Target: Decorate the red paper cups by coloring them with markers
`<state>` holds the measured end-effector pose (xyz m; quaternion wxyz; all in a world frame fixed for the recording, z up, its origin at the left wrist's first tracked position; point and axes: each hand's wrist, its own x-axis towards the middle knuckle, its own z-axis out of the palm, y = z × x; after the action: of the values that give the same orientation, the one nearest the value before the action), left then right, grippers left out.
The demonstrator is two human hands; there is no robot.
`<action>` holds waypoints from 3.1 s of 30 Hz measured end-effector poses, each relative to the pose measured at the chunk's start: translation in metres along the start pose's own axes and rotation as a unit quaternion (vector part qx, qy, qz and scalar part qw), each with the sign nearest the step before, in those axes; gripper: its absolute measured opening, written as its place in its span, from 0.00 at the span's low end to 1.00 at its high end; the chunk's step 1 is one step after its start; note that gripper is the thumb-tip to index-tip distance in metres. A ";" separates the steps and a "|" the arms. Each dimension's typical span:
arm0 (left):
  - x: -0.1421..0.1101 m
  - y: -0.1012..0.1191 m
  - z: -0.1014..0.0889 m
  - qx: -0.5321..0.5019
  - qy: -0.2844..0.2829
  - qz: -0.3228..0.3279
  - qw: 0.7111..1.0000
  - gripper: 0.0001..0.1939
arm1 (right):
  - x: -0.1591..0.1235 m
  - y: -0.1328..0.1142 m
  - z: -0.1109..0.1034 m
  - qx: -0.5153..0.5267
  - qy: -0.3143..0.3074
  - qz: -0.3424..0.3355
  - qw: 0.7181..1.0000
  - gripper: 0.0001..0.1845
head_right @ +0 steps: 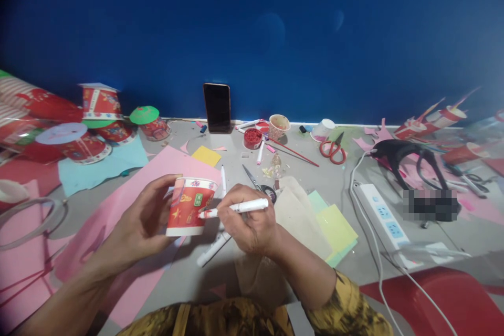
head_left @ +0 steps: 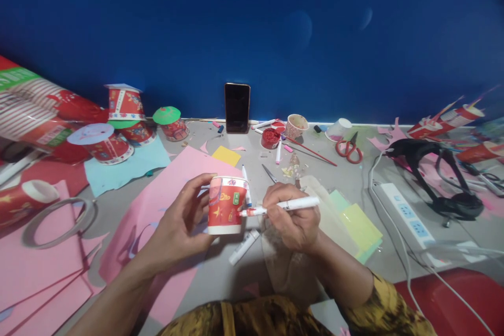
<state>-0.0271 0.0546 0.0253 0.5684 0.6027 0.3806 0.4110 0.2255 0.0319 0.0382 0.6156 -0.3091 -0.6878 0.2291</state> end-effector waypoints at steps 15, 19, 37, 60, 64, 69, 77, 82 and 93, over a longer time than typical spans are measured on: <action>-0.002 -0.009 -0.001 -0.004 0.005 0.033 0.999 0.41 | 0.002 -0.001 -0.001 -0.001 -0.024 -0.006 1.000 0.07; -0.003 -0.014 -0.003 -0.001 0.003 0.045 0.999 0.41 | 0.002 -0.002 -0.001 -0.015 -0.024 -0.008 1.000 0.08; -0.002 -0.009 -0.004 0.022 -0.021 0.047 0.998 0.40 | 0.002 -0.002 0.000 -0.007 0.004 -0.011 1.000 0.07; -0.003 -0.006 0.001 0.171 -0.032 0.060 0.983 0.40 | 0.001 0.000 0.002 -0.038 -0.050 -0.016 0.998 0.07; -0.002 -0.004 0.003 0.190 -0.033 0.082 0.978 0.40 | 0.001 -0.001 0.003 -0.037 -0.066 -0.014 0.997 0.06; -0.001 0.000 0.004 0.223 -0.023 0.099 0.969 0.40 | 0.001 -0.001 0.003 -0.050 -0.079 -0.007 0.996 0.06; 0.000 0.000 0.004 0.244 -0.031 0.098 0.964 0.40 | 0.000 -0.002 0.003 -0.059 -0.108 0.006 0.992 0.08; 0.000 0.002 0.004 0.242 -0.024 0.076 0.967 0.40 | 0.000 -0.001 0.004 -0.043 -0.122 0.008 0.992 0.07; 0.000 0.000 0.004 0.230 -0.018 0.075 0.970 0.40 | -0.002 0.001 0.006 -0.033 -0.108 0.007 0.994 0.06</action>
<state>-0.0233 0.0527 0.0250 0.3887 0.7517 0.4079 0.3429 0.2199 0.0320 0.0351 0.5251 -0.3078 -0.7554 0.2426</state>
